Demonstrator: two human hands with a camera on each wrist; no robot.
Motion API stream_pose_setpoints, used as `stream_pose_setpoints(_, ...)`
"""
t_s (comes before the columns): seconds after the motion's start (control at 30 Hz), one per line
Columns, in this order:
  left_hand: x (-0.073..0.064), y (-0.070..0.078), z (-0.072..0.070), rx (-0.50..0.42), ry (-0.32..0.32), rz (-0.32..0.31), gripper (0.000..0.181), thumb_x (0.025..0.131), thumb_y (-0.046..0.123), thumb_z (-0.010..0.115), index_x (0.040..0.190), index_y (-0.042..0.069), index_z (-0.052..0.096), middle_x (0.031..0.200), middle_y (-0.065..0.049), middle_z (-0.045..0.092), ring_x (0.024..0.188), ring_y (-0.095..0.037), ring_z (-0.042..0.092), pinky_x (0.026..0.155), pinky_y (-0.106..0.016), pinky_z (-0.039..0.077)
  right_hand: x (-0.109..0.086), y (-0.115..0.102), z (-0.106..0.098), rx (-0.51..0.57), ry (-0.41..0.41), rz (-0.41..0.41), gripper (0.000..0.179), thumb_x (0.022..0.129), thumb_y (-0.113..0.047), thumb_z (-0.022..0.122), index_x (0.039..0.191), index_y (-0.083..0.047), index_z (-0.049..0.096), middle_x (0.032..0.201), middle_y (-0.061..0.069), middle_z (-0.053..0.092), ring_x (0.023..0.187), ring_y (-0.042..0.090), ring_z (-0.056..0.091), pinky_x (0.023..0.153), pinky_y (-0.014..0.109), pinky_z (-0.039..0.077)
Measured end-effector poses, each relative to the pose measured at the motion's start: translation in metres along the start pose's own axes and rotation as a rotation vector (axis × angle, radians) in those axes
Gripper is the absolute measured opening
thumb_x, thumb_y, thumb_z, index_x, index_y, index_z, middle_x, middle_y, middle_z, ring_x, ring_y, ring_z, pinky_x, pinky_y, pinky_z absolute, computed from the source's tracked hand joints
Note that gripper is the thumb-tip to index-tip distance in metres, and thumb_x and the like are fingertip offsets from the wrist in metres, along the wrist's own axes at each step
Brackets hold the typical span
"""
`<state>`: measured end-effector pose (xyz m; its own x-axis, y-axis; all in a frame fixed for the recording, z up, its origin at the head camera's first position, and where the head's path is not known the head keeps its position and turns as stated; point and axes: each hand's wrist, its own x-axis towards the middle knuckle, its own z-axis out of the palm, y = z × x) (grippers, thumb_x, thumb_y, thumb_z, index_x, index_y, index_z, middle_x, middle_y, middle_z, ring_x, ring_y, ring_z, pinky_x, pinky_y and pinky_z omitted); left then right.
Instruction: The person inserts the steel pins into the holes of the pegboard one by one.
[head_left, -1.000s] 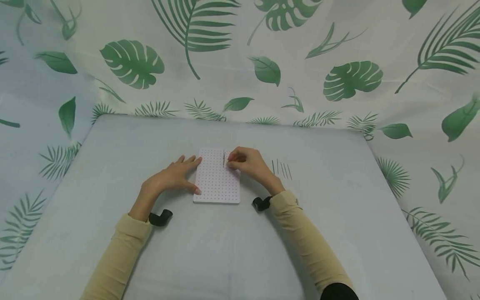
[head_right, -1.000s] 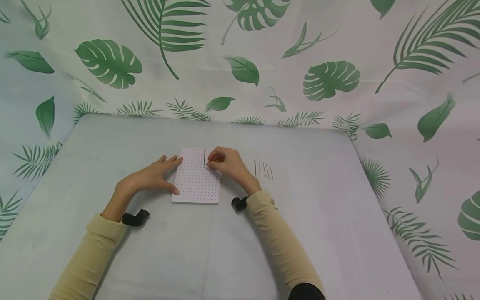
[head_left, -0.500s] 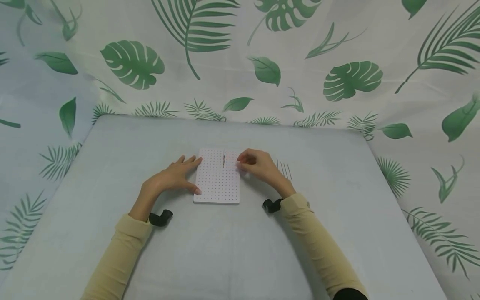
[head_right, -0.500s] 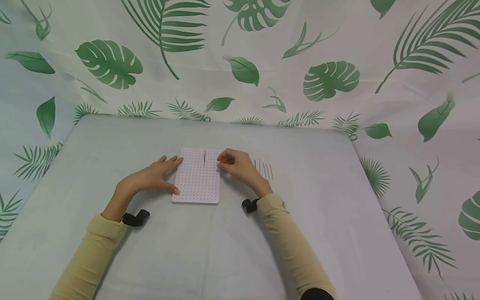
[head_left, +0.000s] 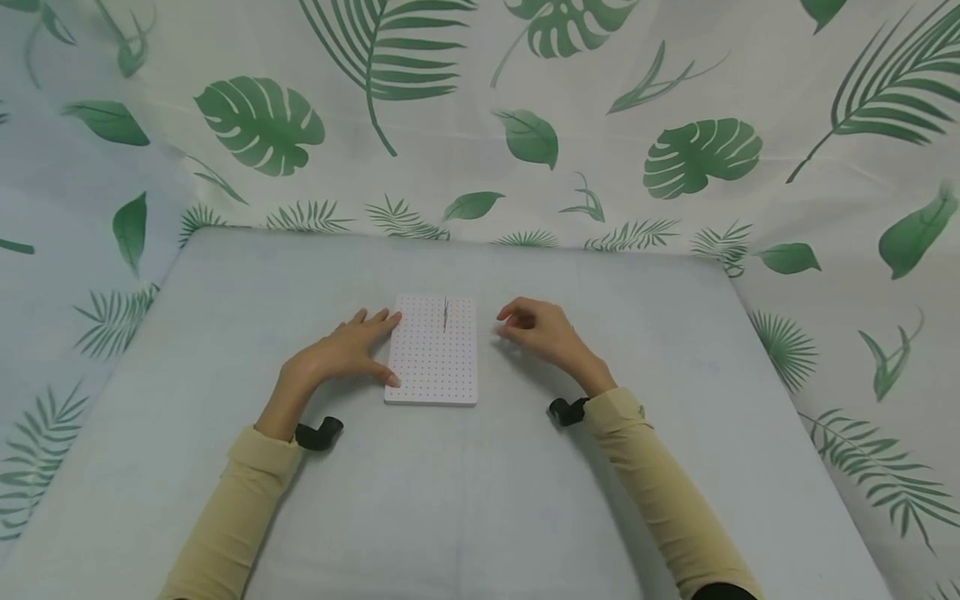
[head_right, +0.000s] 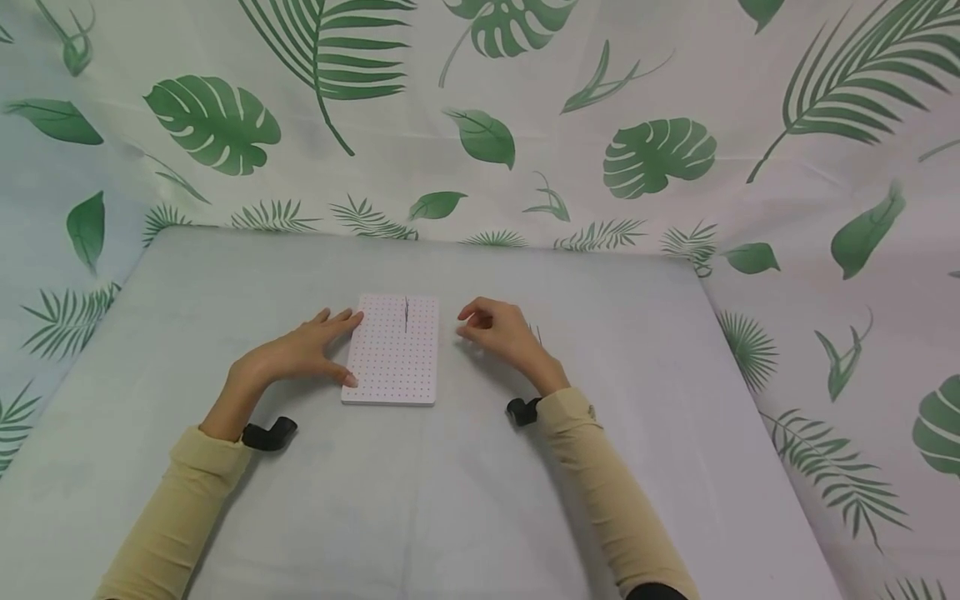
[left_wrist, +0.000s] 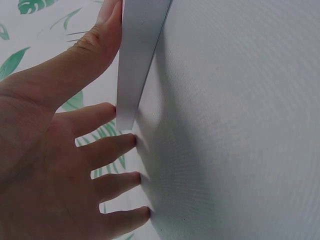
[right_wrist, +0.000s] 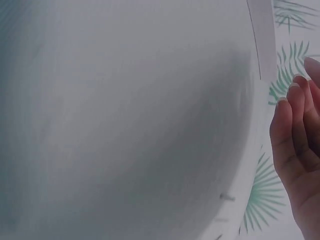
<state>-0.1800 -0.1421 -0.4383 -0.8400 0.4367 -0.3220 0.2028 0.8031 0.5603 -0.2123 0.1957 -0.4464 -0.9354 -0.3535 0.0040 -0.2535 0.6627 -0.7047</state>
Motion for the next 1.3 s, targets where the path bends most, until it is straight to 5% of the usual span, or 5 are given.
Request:
stream_pose_setpoints(0.67, 0.002, -0.002, 0.002, -0.021, 0.002, -0.01, 0.107, 0.081, 0.034, 0.087, 0.164, 0.008, 0.024, 0.17, -0.021, 0.016, 0.157, -0.051, 0.001, 0.124, -0.069, 0.005, -0.021, 0.034, -0.028, -0.096, 0.021, 0.048, 0.017, 0.098, -0.018, 0.07, 0.112, -0.01, 0.074, 0.098, 0.01, 0.075, 0.097, 0.027, 0.072, 0.088, 0.043, 0.056)
stream_pose_setpoints(1.3, 0.001, -0.002, 0.001, -0.027, -0.002, -0.018, 0.107, 0.082, 0.035, 0.087, 0.164, 0.008, 0.024, 0.171, -0.021, 0.015, 0.157, -0.051, 0.001, 0.124, -0.071, 0.005, -0.025, 0.048, -0.039, -0.178, -0.007, 0.09, 0.033, 0.089, -0.012, 0.08, 0.119, -0.004, 0.07, 0.089, 0.01, 0.069, 0.081, 0.023, 0.064, 0.073, 0.033, 0.05)
